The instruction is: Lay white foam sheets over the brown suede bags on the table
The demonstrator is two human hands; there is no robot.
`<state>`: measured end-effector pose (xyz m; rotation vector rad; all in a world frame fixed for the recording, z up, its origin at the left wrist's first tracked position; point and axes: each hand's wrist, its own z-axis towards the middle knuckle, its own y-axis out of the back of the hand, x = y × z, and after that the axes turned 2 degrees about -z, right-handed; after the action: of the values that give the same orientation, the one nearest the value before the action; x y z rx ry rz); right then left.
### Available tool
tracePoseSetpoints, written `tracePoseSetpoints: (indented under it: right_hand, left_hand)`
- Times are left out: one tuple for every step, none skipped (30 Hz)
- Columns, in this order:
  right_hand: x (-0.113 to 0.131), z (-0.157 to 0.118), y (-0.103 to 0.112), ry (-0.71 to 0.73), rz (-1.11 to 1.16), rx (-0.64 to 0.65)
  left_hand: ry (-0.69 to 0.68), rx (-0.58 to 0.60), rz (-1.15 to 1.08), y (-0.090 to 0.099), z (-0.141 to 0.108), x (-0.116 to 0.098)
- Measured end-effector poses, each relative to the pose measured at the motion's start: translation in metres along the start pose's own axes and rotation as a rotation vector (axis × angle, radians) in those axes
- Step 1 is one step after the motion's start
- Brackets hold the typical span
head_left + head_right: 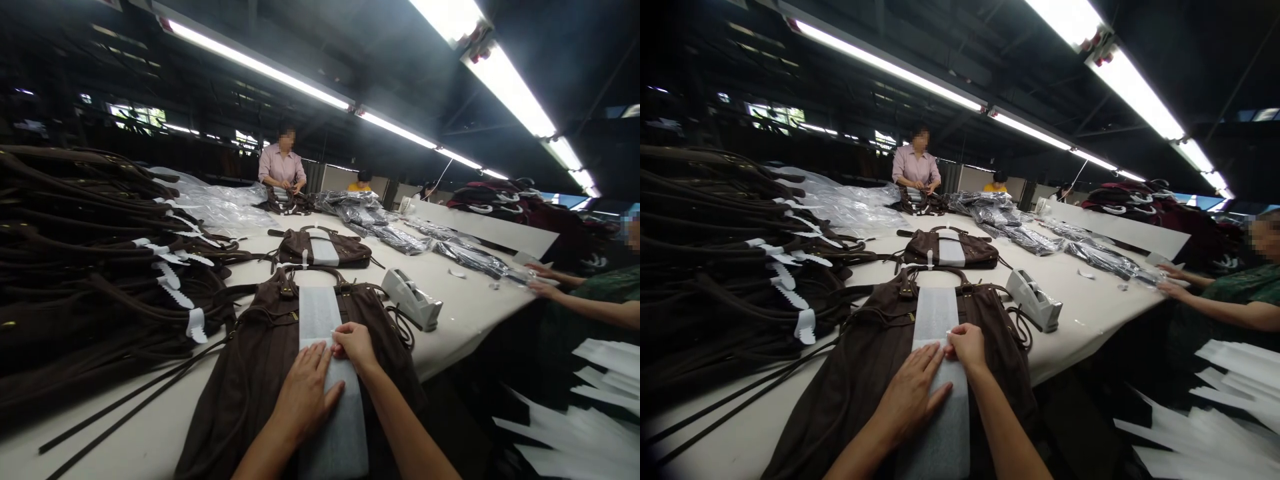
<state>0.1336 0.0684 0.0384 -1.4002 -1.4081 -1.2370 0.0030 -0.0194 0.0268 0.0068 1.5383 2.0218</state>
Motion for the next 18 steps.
tracePoseSetpoints:
  right_hand:
    - [0.001, 0.001, 0.001, -0.01, -0.017, 0.011]
    - [0.003, 0.001, 0.002, -0.019, -0.036, 0.024]
    - [0.004, 0.002, 0.003, -0.029, -0.056, 0.04]
    - [0.007, 0.002, 0.004, -0.041, -0.077, 0.061]
    - [0.009, 0.003, 0.005, -0.055, -0.101, 0.086]
    - [0.012, 0.003, 0.006, -0.07, -0.126, 0.115]
    - [0.014, 0.003, 0.007, -0.084, -0.151, 0.144]
    - [0.016, 0.004, 0.008, -0.098, -0.176, 0.172]
    - [0.018, 0.003, 0.01, -0.107, -0.201, 0.197]
    - [0.018, 0.002, 0.012, -0.112, -0.223, 0.218]
    - [0.018, 0.001, 0.015, -0.113, -0.245, 0.236]
    - [0.017, -0.001, 0.018, -0.11, -0.265, 0.252]
    - [0.016, -0.005, 0.021, -0.105, -0.283, 0.267]
    - [0.014, -0.009, 0.024, -0.102, -0.297, 0.281]
    - [0.013, -0.015, 0.027, -0.097, -0.312, 0.297]
    - [0.011, -0.022, 0.03, -0.074, -0.336, 0.305]
    - [0.01, -0.029, 0.033, -0.023, -0.375, 0.294]
    - [0.01, -0.037, 0.035, 0.064, -0.43, 0.256]
  left_hand:
    - [0.003, 0.005, 0.001, 0.0, 0.0, 0.0]
    - [0.006, 0.012, 0.003, 0.0, 0.0, 0.0]
    - [0.009, 0.02, 0.006, 0.001, 0.0, -0.001]
    - [0.01, 0.027, 0.01, 0.002, 0.0, -0.001]
    - [0.012, 0.034, 0.016, 0.003, 0.001, -0.002]
    - [0.013, 0.039, 0.022, 0.004, 0.001, -0.002]
    - [0.014, 0.043, 0.028, 0.004, 0.001, -0.003]
    - [0.013, 0.044, 0.031, 0.005, 0.001, -0.003]
    - [0.014, 0.044, 0.032, 0.006, 0.001, -0.003]
    - [0.014, 0.045, 0.031, 0.006, 0.001, -0.004]
    - [0.014, 0.047, 0.029, 0.006, 0.001, -0.004]
    - [0.015, 0.049, 0.026, 0.006, 0.001, -0.004]
    - [0.018, 0.05, 0.023, 0.006, 0.001, -0.003]
    - [0.02, 0.05, 0.022, 0.006, 0.001, -0.003]
    - [0.022, 0.051, 0.021, 0.006, 0.001, -0.003]
    - [0.024, 0.051, 0.023, 0.005, 0.001, -0.003]
    - [0.025, 0.054, 0.026, 0.005, 0.001, -0.002]
    - [0.026, 0.06, 0.03, 0.005, 0.001, -0.002]
